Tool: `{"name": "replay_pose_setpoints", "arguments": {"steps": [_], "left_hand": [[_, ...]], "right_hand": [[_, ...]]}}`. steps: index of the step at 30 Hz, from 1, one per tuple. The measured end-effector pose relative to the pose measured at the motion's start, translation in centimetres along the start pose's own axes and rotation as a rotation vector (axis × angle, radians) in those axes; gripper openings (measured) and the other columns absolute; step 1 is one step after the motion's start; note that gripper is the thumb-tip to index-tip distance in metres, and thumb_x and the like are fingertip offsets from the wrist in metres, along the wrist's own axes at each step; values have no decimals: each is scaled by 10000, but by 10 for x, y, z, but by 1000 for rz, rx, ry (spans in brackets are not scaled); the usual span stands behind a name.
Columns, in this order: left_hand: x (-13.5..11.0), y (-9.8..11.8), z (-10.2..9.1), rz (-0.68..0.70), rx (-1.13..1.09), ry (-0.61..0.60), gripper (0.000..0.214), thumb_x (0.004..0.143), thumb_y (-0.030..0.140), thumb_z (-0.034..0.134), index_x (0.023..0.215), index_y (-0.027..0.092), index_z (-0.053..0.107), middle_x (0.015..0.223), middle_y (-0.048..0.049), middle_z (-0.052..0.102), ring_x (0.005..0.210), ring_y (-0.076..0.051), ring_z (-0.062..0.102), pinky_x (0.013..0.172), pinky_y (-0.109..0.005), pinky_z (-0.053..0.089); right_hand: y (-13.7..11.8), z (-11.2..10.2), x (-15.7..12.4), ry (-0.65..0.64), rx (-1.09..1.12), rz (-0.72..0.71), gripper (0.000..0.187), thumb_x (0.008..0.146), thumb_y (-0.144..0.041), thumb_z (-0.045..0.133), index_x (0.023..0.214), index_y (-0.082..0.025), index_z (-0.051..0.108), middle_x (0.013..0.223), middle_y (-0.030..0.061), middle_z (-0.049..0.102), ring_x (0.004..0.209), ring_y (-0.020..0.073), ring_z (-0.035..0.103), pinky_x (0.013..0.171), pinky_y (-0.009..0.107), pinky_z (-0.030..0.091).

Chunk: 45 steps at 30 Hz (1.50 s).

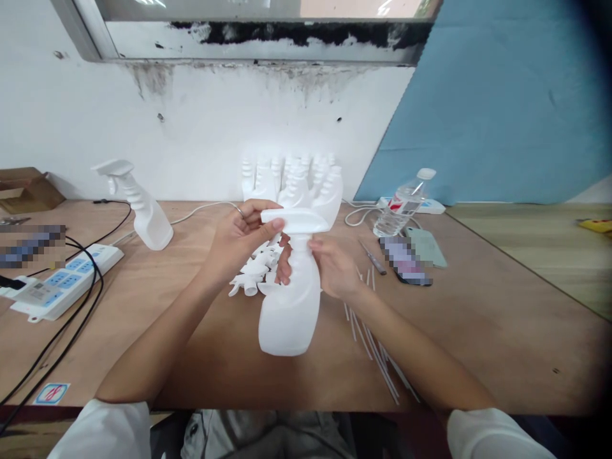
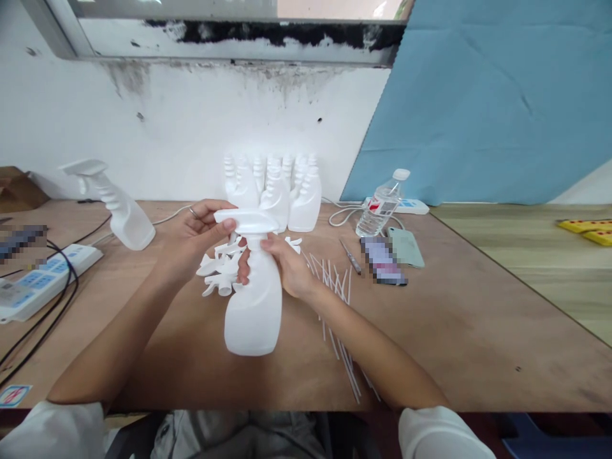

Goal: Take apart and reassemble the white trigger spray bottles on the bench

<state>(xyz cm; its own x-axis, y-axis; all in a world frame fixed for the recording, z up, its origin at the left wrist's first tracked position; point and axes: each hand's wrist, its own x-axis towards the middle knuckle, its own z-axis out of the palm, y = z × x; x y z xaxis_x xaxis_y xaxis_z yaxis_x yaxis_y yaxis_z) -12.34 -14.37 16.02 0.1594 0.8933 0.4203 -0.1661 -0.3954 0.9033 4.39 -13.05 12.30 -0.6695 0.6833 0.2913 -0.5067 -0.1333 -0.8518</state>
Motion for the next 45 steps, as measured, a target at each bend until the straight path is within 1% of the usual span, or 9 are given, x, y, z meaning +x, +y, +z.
{"name": "replay_pose_setpoints", "arguments": {"steps": [5,12,15,20,26,30,34,38,45], "left_hand": [[0,0,-2,60,63,15,261,773,324,723,965,172,631,787,-18,643,671,-111,621,581,-204,496],[-4,3,6,96,152,20,253,845,340,642,1078,243,659,671,7,609,500,-98,555,433,-209,429],[-3,3,9,146,215,32,241,849,346,636,1066,251,678,726,-7,632,571,-114,584,478,-218,457],[1,-1,4,194,285,-13,230,855,343,625,1051,243,692,1050,-58,641,735,-123,609,588,-222,495],[2,0,2,151,273,-44,237,859,350,616,1065,262,693,970,-53,633,715,-131,594,571,-234,487],[1,1,4,163,274,-56,238,852,366,621,1053,269,704,943,-53,625,684,-127,578,555,-235,472],[0,1,5,192,302,-70,239,863,359,605,1063,267,699,947,-56,625,727,-136,586,574,-228,475],[1,1,4,201,307,-76,234,864,349,606,1064,271,698,949,-52,615,691,-123,583,551,-222,464],[2,0,4,169,313,-39,232,858,354,614,1055,268,700,956,-52,615,717,-132,581,538,-216,453]], "right_hand": [[0,5,2,49,-35,-12,266,775,-390,457,954,-192,460,681,31,612,633,210,607,600,379,523],[1,7,4,66,-139,-55,292,801,-442,391,891,-181,487,669,50,610,638,210,600,572,349,518],[-2,7,5,81,-198,-86,300,792,-453,411,872,-180,506,670,50,613,639,201,597,571,330,513],[-1,0,5,50,-254,-72,389,787,-522,399,811,-159,535,672,75,614,657,212,602,561,324,508],[10,-6,3,121,-258,-156,337,850,-496,485,907,-169,540,682,37,608,608,169,575,554,295,490],[10,-2,-1,122,-321,-183,299,829,-443,603,960,-181,544,700,18,597,585,144,552,584,295,485],[7,1,-3,129,-327,-191,349,838,-510,574,946,-178,557,700,26,599,590,152,555,569,300,489],[8,1,-1,181,-423,-192,269,843,-433,608,838,-165,581,654,21,590,593,145,557,609,302,494],[9,1,2,175,-331,-200,287,849,-448,583,971,-192,535,655,0,585,564,146,557,570,295,489]]}}
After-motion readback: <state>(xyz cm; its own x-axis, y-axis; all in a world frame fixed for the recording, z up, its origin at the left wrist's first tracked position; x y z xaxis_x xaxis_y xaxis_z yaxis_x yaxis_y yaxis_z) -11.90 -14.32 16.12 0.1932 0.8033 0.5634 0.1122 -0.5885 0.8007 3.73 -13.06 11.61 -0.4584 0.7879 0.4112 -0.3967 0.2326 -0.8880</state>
